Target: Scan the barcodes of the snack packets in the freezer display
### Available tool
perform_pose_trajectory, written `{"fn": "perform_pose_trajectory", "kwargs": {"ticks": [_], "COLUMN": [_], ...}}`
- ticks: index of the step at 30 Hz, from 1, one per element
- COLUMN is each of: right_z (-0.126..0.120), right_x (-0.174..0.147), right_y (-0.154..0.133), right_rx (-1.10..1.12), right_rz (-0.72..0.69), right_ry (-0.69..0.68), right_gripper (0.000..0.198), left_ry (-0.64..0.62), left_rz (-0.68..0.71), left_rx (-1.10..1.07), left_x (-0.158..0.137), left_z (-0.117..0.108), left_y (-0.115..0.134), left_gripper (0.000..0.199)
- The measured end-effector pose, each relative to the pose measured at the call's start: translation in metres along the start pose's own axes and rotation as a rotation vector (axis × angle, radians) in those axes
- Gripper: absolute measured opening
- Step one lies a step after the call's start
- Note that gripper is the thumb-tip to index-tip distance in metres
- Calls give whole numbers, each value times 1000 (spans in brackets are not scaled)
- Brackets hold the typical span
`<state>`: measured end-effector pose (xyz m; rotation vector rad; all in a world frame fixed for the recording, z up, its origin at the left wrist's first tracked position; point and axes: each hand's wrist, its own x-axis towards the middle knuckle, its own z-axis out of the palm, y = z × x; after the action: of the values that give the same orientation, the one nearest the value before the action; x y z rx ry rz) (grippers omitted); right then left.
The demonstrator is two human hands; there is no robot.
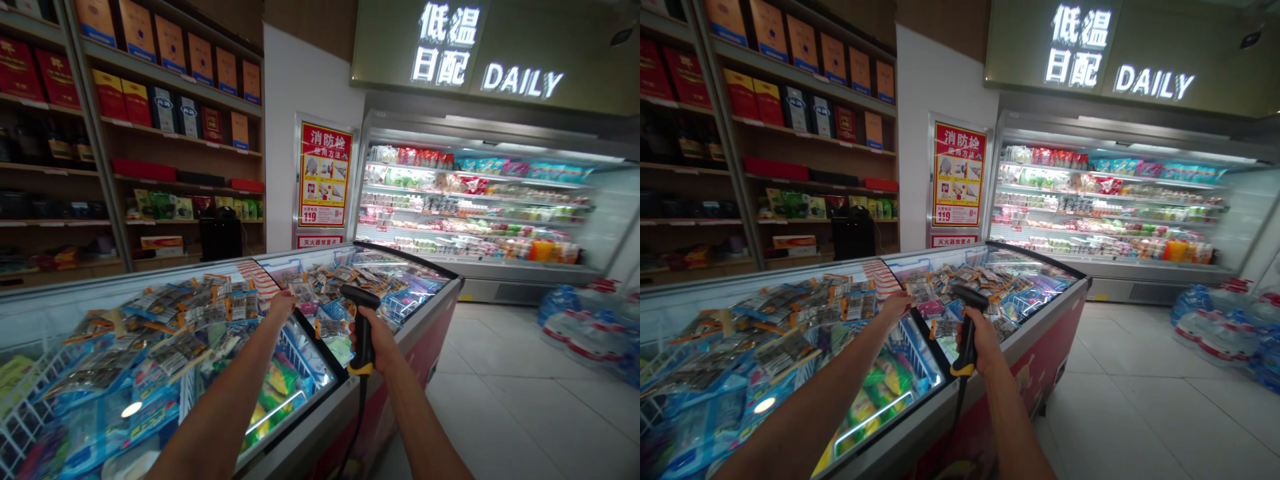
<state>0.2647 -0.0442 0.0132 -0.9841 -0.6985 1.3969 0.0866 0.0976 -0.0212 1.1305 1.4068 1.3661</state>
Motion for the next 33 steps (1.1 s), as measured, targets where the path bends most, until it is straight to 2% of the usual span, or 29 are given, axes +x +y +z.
{"fn": "perform_pose_trajectory", "kwargs": {"ticks": [5, 9, 15, 20, 25, 29, 33], "right_z": [27, 39, 43, 45, 49, 50, 51], "right_x": [-1, -2, 1, 0, 0, 2, 4], "right_y": [6, 9, 20, 24, 22, 21, 21], "right_rx": [56, 54, 10, 15, -13, -17, -22], "right_rz": [56, 102, 120, 85, 72, 71, 89], "right_ry": [-84, -124, -160, -183, -180, -156, -136], "right_gripper": [23, 25, 28, 28, 27, 27, 26], "left_ry": [77, 110, 109, 123, 199, 311, 461], "left_rz": [-72, -98, -117, -119, -124, -114, -88], "left_rx": [-263, -412, -543, -578, -560, -536, -495], "left_x": [-3, -4, -4, -2, 5, 13, 22], "left_z": [-28, -33, -36, -37, -43, -60, -89], "left_y": [0, -2, 0, 0, 0, 1, 1], "left_gripper": [24, 26, 22, 21, 22, 23, 24]}}
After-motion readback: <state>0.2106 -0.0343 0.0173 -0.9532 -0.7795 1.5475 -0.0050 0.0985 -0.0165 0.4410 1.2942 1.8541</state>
